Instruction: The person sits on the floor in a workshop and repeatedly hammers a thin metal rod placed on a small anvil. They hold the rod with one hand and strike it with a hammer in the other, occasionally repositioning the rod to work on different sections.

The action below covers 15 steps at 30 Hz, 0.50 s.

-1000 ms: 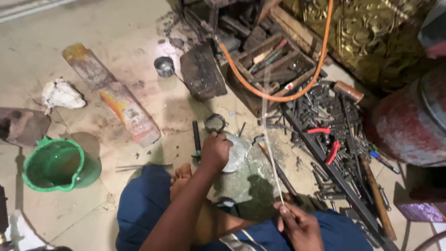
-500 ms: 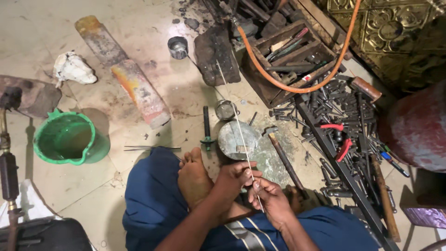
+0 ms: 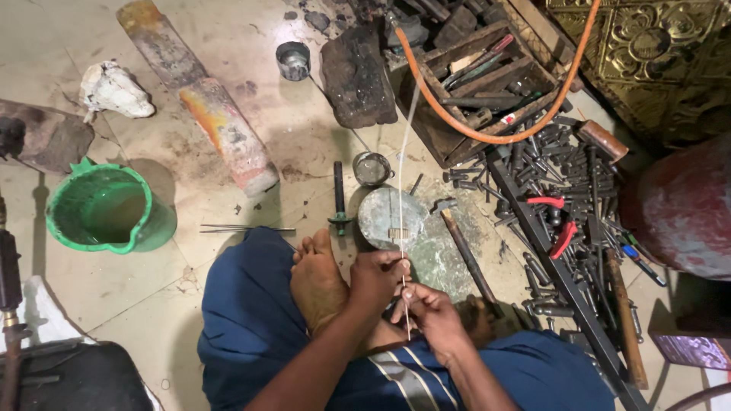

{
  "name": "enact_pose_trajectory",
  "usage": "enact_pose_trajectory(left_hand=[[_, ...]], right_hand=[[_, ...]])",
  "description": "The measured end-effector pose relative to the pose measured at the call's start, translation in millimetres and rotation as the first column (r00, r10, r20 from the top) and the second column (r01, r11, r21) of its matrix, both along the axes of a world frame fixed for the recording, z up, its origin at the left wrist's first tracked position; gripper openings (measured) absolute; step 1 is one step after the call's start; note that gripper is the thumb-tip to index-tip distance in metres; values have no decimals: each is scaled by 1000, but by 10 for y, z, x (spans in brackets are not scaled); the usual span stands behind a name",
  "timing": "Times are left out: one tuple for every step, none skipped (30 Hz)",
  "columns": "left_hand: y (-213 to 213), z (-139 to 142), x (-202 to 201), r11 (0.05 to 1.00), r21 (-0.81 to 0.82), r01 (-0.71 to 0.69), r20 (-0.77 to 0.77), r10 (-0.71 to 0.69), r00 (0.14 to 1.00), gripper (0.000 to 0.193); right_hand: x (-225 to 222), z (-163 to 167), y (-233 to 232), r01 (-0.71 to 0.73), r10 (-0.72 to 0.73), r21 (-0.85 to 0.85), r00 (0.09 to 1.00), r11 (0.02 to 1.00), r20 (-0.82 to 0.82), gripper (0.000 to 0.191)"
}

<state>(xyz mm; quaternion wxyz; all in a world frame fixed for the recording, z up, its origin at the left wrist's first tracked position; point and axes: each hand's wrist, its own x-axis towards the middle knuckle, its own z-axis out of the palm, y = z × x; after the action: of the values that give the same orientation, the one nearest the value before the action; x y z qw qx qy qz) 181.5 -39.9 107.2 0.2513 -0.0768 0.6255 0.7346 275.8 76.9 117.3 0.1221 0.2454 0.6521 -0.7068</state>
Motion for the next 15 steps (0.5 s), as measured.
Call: enact_pose_trajectory(left_hand=[[-10,8,-3,1000,-11,28,20,-28,999,15],[-16,12,-6,998,-22,53,38,-52,998,16],[-24,12,-8,997,-34,76,58,-74,996,17],[-27,9,-7,998,-22,62,50,-61,997,16],[-25,4,-9,999,-9,48,39,-47,998,16],[-18,-2,-11,999,4,34,29,-34,999,15],[-11,-9,-10,999,-50,21,1,-21,1000,16],[1,-14,-10,995,-103,6,-27,-9,1000,16],[13,-15,-15,988,-154,-10,-59,1,998,17],[27,-12,-21,988,-152,-26,-70,15,997,16],[35,-4,-21,988,-150,-41,-77,30,997,15],[41,7,-21,987,-149,-57,-84,44,995,14],[42,23,-24,993,-116,-37,-28,34,999,11],[44,41,-26,996,-82,-21,27,23,999,9],[44,61,-29,999,-47,-7,82,11,997,8]], right_hand=[[-14,-28,2,14,-15,-29,1000,999,-14,24],[-24,-59,4,25,-27,-60,999,998,-29,24],[-32,-90,4,27,-29,-66,999,997,-21,24],[-38,-120,6,30,-30,-71,999,997,-13,25],[-46,-148,12,32,-32,-74,999,997,-7,26],[-55,-173,24,28,-29,-88,1000,996,-5,24],[-63,-194,40,27,-27,-102,1000,994,2,23],[-72,-211,62,27,-26,-114,1000,993,9,21],[-87,-225,87,15,-14,-112,1000,994,15,21],[-104,-237,115,4,-2,-109,1000,994,21,21],[-118,-246,137,-7,11,-108,999,994,30,21],[-132,-254,156,-17,19,-111,1000,994,12,21],[-150,-260,167,-28,27,-113,1000,993,-10,21],[-164,-264,173,-40,36,-115,999,993,-34,21],[-174,-268,167,-16,14,-107,1000,994,-22,21]])
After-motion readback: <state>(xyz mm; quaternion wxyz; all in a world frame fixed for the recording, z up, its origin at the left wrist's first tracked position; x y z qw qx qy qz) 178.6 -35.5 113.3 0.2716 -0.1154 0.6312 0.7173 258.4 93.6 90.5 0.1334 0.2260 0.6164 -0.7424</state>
